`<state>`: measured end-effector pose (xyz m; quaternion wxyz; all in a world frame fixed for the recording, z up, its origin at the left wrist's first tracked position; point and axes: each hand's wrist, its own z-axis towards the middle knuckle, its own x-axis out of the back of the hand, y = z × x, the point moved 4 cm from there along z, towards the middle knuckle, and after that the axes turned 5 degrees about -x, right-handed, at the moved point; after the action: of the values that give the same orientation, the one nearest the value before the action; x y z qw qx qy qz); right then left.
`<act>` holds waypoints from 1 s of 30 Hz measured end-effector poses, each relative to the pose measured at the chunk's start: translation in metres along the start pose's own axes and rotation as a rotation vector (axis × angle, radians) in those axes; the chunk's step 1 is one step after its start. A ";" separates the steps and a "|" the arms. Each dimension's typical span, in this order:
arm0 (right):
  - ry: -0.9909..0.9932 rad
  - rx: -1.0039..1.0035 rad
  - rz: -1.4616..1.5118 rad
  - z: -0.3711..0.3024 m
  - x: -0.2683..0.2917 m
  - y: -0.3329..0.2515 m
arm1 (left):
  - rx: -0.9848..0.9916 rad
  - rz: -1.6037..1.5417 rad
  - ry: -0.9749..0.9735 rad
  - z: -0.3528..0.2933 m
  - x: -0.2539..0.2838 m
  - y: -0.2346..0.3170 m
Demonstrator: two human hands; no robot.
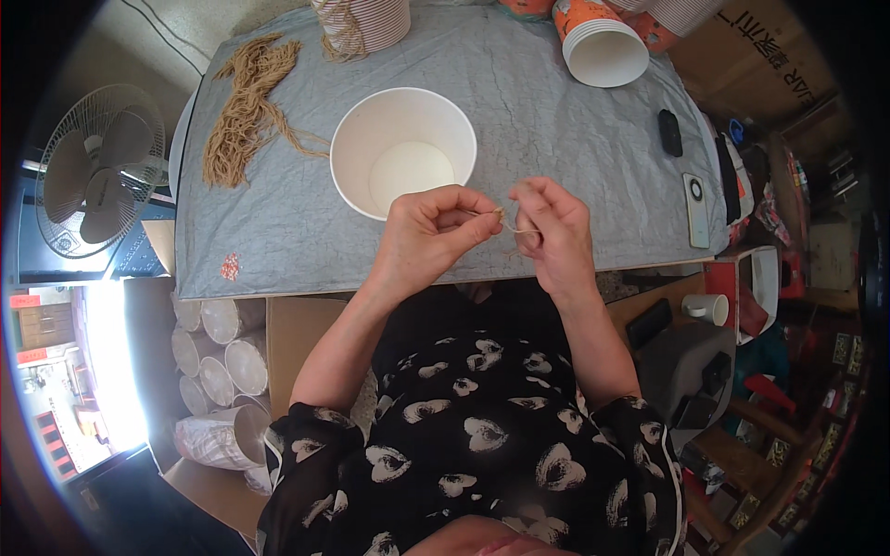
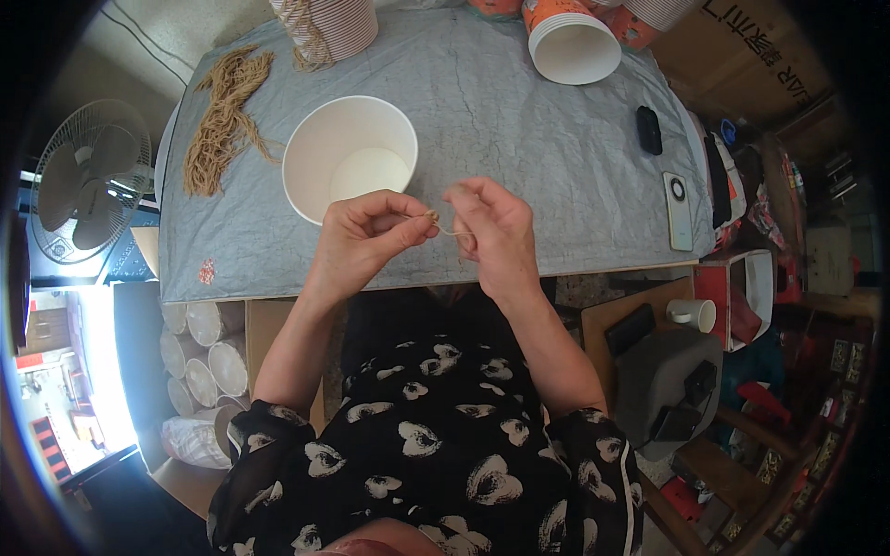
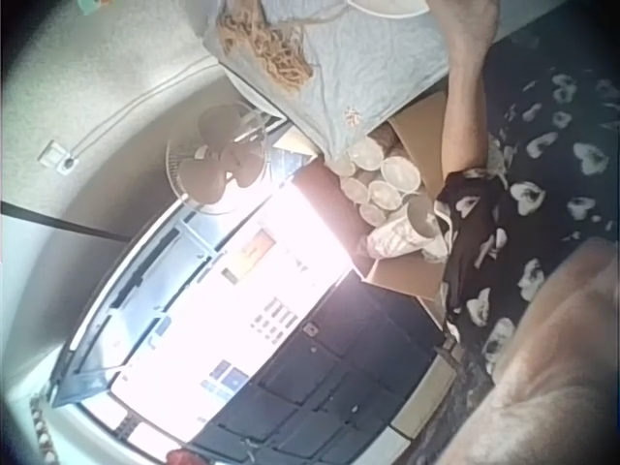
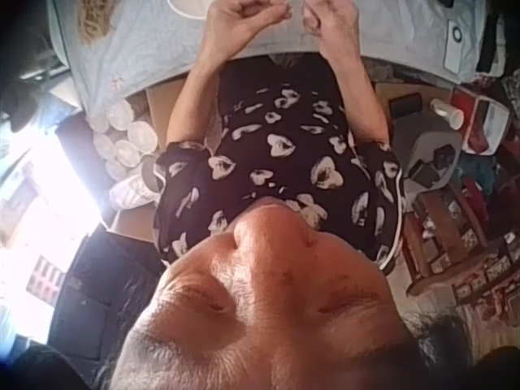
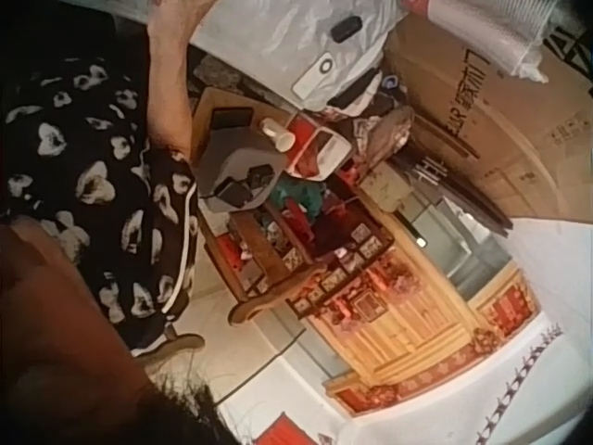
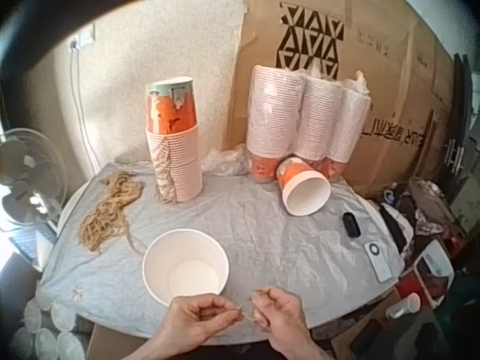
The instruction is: Attaching twine handles to paper buckets by threading them through holes.
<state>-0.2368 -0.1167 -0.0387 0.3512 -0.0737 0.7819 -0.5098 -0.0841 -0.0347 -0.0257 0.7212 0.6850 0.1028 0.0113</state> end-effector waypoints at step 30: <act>-0.184 -0.026 -0.310 0.000 -0.006 -0.005 | 0.038 -0.048 0.011 -0.004 0.004 0.009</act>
<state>-0.2335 -0.1165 -0.0313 0.3374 -0.2441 0.7325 -0.5386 -0.0797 -0.0294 -0.0172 0.7074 0.6959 0.1235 -0.0040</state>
